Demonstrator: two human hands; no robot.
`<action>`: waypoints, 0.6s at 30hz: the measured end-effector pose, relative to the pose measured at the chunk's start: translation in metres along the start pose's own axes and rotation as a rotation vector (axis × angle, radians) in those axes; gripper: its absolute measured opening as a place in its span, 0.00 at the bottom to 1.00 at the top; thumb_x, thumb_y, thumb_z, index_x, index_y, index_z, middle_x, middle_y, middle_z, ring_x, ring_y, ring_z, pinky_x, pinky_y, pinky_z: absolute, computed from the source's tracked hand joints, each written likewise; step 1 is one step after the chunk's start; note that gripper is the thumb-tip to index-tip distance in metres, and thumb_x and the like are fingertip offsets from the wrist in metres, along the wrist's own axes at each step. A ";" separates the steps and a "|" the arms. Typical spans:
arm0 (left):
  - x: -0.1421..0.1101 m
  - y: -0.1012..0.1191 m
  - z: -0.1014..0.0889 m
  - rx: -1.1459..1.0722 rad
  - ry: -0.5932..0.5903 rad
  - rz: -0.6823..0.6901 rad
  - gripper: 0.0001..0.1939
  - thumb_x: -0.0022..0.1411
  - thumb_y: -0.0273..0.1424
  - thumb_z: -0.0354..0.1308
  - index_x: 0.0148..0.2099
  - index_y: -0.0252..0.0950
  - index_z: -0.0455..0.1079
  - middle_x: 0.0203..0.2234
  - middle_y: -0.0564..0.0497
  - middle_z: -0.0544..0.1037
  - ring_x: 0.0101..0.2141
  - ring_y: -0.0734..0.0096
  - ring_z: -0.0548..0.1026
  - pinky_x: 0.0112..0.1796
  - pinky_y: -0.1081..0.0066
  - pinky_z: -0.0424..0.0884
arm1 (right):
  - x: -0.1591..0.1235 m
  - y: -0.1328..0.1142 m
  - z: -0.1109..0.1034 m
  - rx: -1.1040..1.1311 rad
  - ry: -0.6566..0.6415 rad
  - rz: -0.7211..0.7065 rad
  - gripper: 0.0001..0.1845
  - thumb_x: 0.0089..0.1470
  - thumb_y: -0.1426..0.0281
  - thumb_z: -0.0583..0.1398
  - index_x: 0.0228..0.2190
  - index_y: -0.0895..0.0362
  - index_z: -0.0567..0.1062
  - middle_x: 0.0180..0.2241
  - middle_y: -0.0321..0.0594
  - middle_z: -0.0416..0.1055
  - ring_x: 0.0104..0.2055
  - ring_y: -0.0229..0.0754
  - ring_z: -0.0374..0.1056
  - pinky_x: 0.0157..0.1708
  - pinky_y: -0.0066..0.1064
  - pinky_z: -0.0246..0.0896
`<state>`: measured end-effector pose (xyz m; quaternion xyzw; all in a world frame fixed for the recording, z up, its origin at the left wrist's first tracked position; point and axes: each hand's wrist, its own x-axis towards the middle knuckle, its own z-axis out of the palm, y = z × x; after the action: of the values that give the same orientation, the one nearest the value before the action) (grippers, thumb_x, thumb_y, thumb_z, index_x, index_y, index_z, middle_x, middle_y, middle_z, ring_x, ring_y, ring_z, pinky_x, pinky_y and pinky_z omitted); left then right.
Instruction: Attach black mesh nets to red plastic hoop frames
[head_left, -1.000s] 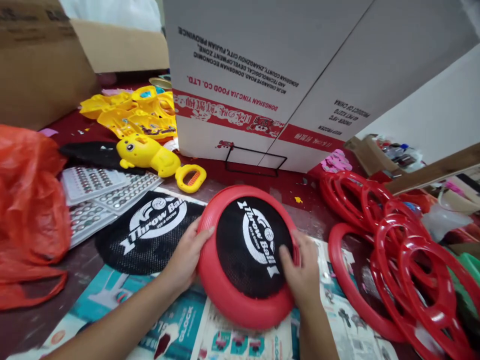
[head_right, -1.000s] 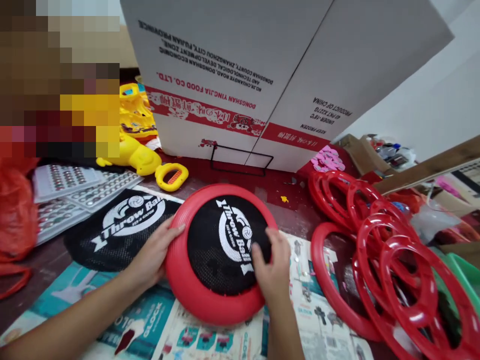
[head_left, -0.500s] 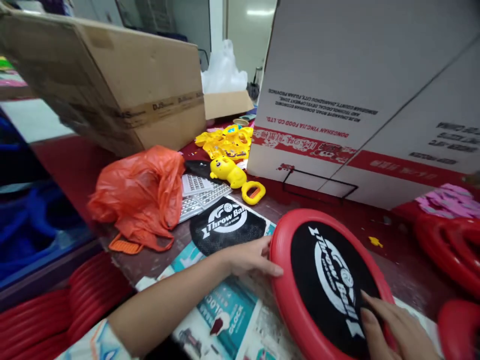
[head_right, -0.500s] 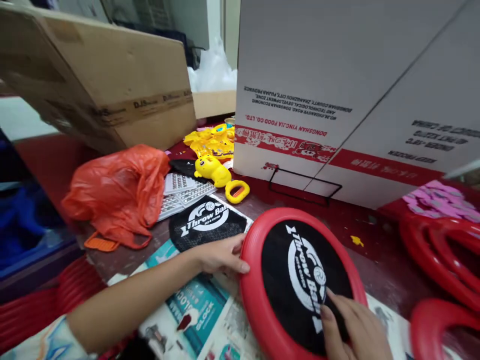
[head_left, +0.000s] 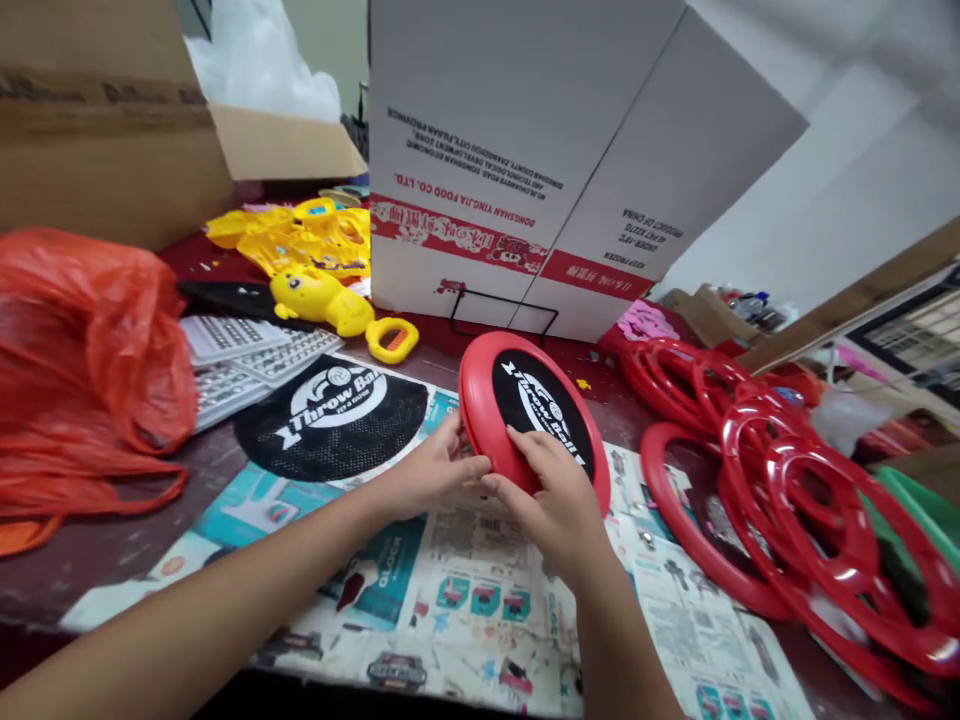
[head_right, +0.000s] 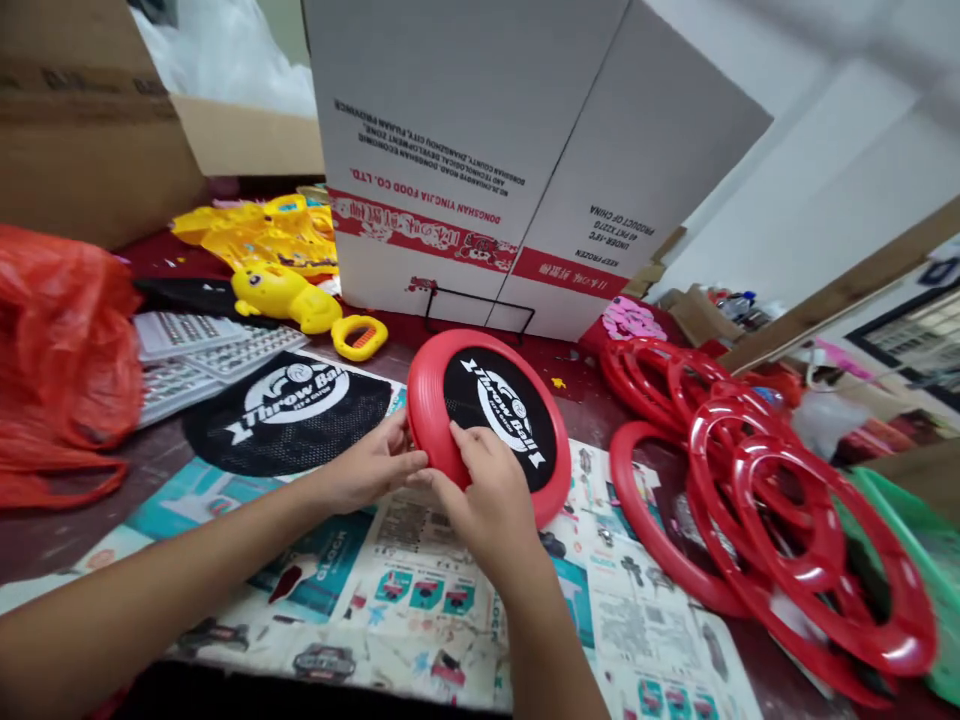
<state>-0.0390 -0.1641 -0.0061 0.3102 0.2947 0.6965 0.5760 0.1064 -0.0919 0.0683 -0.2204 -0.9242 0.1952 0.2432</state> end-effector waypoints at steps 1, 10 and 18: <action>-0.001 0.001 0.003 -0.009 0.004 0.012 0.31 0.51 0.36 0.70 0.54 0.40 0.61 0.50 0.42 0.74 0.42 0.62 0.77 0.37 0.68 0.76 | -0.004 0.001 -0.006 0.017 0.060 0.000 0.23 0.55 0.63 0.64 0.51 0.55 0.74 0.42 0.44 0.73 0.44 0.47 0.70 0.45 0.40 0.68; -0.007 0.018 0.003 0.041 0.148 0.181 0.29 0.50 0.29 0.70 0.52 0.38 0.62 0.45 0.44 0.78 0.37 0.59 0.80 0.34 0.63 0.79 | -0.017 0.020 -0.012 0.285 0.309 -0.031 0.21 0.55 0.61 0.64 0.51 0.49 0.74 0.48 0.45 0.70 0.51 0.49 0.68 0.51 0.44 0.67; -0.006 0.032 -0.002 0.030 0.146 0.332 0.28 0.48 0.26 0.70 0.51 0.38 0.65 0.46 0.47 0.77 0.45 0.58 0.77 0.37 0.71 0.77 | -0.013 0.027 0.005 0.298 0.084 -0.095 0.22 0.55 0.69 0.63 0.52 0.46 0.73 0.51 0.44 0.70 0.55 0.48 0.66 0.54 0.45 0.63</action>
<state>-0.0599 -0.1749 0.0165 0.3119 0.2909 0.7981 0.4255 0.1223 -0.0771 0.0467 -0.1457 -0.8834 0.3090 0.3207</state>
